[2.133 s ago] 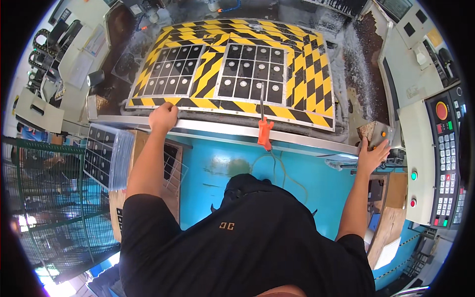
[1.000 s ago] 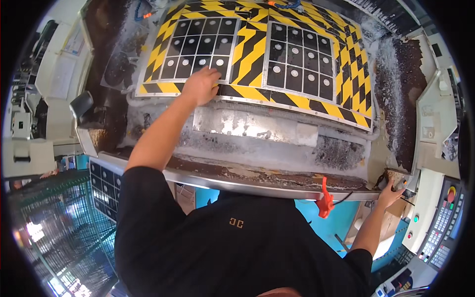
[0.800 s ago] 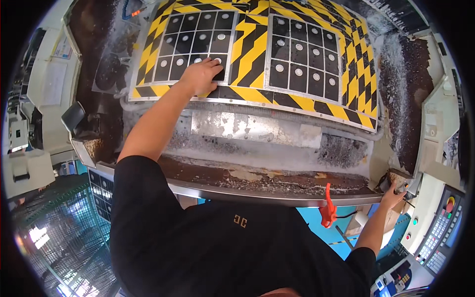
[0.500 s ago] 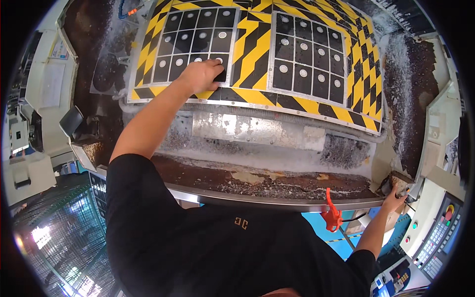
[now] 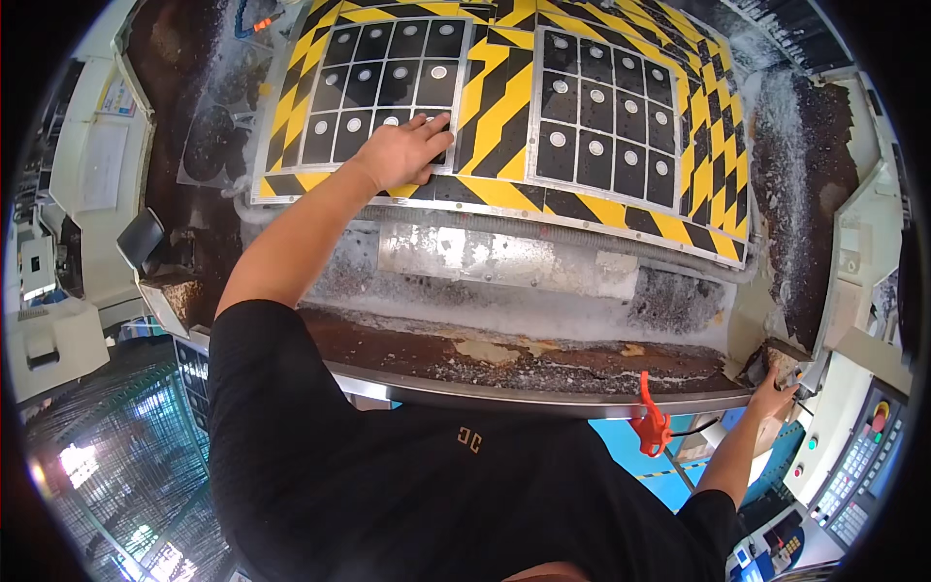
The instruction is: Operating a CNC machine to process parts, including panel interaction and manual component placement.
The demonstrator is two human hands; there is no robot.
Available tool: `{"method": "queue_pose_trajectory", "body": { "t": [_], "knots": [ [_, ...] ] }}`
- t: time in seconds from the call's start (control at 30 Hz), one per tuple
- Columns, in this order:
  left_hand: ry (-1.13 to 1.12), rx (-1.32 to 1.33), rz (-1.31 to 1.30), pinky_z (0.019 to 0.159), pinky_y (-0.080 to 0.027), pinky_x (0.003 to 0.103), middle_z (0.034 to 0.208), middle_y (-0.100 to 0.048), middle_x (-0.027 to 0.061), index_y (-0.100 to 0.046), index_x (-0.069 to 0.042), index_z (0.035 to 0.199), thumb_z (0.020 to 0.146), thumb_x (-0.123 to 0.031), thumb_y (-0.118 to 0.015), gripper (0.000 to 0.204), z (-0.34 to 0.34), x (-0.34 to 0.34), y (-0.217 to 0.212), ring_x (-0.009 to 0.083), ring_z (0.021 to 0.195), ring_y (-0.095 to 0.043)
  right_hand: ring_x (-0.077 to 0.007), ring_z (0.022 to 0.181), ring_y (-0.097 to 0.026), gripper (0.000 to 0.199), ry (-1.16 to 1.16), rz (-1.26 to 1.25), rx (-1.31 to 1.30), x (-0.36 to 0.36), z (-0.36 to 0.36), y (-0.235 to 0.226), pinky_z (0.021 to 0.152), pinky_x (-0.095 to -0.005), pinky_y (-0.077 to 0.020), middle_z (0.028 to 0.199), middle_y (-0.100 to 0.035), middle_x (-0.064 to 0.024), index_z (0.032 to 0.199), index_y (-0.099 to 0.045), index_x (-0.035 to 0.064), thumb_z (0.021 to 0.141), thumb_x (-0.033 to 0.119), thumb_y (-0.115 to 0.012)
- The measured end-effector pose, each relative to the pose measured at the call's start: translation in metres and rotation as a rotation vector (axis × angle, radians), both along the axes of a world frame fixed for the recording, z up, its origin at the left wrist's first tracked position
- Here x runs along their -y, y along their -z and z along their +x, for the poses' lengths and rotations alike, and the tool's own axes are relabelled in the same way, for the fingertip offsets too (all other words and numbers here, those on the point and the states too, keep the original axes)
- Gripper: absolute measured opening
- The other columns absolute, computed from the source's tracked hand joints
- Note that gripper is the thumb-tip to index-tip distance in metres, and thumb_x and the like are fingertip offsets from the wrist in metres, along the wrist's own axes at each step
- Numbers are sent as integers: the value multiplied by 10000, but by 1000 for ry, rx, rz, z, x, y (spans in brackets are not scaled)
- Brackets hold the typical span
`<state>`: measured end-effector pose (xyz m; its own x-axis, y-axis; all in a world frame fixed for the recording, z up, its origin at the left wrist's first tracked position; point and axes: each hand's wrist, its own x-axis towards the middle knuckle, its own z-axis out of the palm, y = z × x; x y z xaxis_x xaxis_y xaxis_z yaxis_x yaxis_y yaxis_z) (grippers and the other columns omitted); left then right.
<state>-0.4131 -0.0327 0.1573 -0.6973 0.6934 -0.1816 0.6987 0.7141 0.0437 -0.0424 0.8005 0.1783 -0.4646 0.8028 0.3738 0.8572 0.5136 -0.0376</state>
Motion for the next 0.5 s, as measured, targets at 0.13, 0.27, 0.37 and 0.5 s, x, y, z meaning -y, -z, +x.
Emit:
{"method": "queue_pose_trajectory", "body": {
  "t": [0.13,0.27,0.37,0.5],
  "knots": [
    [-86,23,-5,974,-569,407,1542,-484,127,-523,-142,1337,781,-261,-787,627,0,1,-5,316,1378,-518,-350,1477,-359,1130,11,14,4,8,-7,-6,1218,-433,-300,1603,-371,-220,1563,-326,-30,801,709,-715],
    [-211,31,166,1091,-483,447,1555,-455,165,-475,-133,1432,772,-327,-812,766,22,-8,-8,361,1429,-444,-380,1438,-420,1105,43,-60,3,25,-10,-21,1179,-438,-353,1597,-389,-212,1590,-284,10,833,718,-665],
    [-331,363,130,1050,-492,457,1401,-592,213,-540,-106,1411,833,-437,-761,702,88,-19,-75,397,1279,-577,-400,1405,-462,1066,117,-170,46,65,-33,-37,1148,-450,-389,1591,-402,-210,1610,-249,47,869,723,-610],
    [-542,470,189,941,-522,515,1228,-694,211,-595,-111,1370,891,-518,-687,635,195,11,-111,404,1118,-664,-397,1412,-455,1016,137,-205,58,66,-21,-44,1137,-464,-404,1607,-374,-208,1624,-217,81,908,715,-558]
  ]
}}
